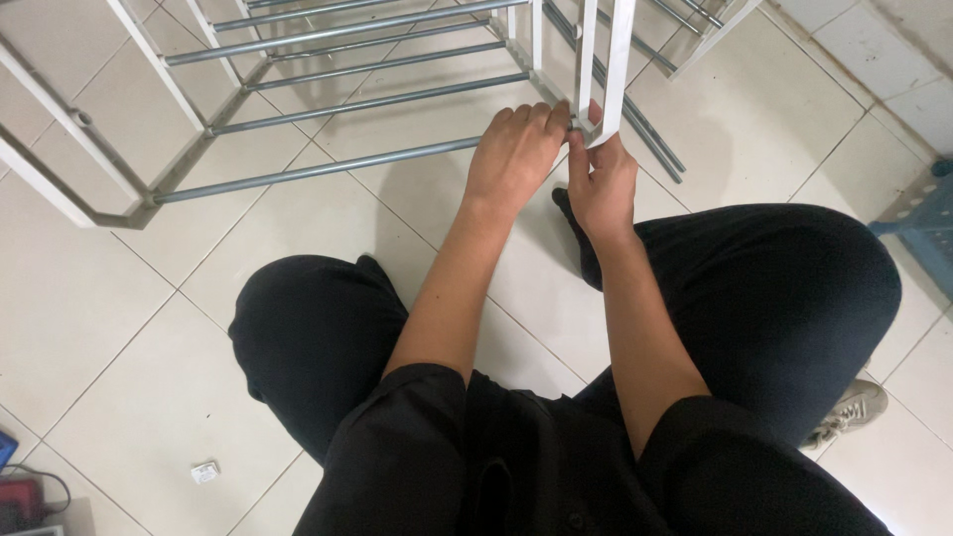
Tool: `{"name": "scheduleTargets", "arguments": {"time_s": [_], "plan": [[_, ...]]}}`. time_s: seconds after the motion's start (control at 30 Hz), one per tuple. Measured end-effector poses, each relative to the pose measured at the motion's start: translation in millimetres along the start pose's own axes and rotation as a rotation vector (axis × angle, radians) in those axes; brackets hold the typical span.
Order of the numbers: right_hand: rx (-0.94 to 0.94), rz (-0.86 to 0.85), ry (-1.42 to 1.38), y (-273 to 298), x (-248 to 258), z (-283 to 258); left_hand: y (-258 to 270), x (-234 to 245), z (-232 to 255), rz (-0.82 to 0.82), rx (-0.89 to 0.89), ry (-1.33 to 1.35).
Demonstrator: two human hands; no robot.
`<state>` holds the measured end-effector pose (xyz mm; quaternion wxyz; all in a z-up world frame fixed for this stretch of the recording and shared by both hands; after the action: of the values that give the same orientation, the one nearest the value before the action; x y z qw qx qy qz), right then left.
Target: The person assembles a metal storage shelf by inserting horizontal metal rods into the side frames. They repeatedly pick up rods and slide them into place, adjusting the frame as needed.
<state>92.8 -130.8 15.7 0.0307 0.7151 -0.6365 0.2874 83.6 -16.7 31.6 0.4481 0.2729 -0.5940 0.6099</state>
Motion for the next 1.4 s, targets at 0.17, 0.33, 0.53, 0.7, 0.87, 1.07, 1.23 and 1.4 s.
{"name": "scheduleTargets", "arguments": {"time_s": [0.17, 0.33, 0.53, 0.7, 0.87, 1.07, 1.23, 1.4], "plan": [[0.046, 0.013, 0.029, 2, -2, 1, 0, -5, 5, -0.056, -0.049, 0.031], [0.111, 0.060, 0.003, 3, -4, 5, -2, -3, 0, -0.064, 0.030, 0.230], [0.062, 0.113, -0.025, -1, -5, 12, 4, 29, -6, 0.071, 0.072, 0.344], [-0.106, 0.216, 0.008, -13, 10, 28, 43, 90, -40, 0.364, 0.134, 0.183], [-0.086, 0.302, -0.008, -19, 28, 43, 105, 103, -70, 0.437, 0.293, 0.216], [-0.045, 0.333, -0.014, -22, 38, 48, 181, 61, -113, 0.350, 0.966, 0.435], [-0.051, 0.349, -0.115, -36, 35, 50, 230, 73, -174, 0.665, 1.459, 0.527], [-0.080, 0.358, -0.288, -44, 26, 67, 249, 107, -206, 0.837, 1.426, 0.697]]}}
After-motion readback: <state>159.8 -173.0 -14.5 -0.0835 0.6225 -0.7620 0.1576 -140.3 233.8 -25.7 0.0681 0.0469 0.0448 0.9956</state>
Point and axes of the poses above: each hand's wrist, its own y-axis away from the middle knuckle, its own x-axis out of the back of the hand, z = x × y, the point moved 9 cm from there along -y, towards the middle knuckle, and after that the axes turned 2 degrees about z, right-handed, at the moved point
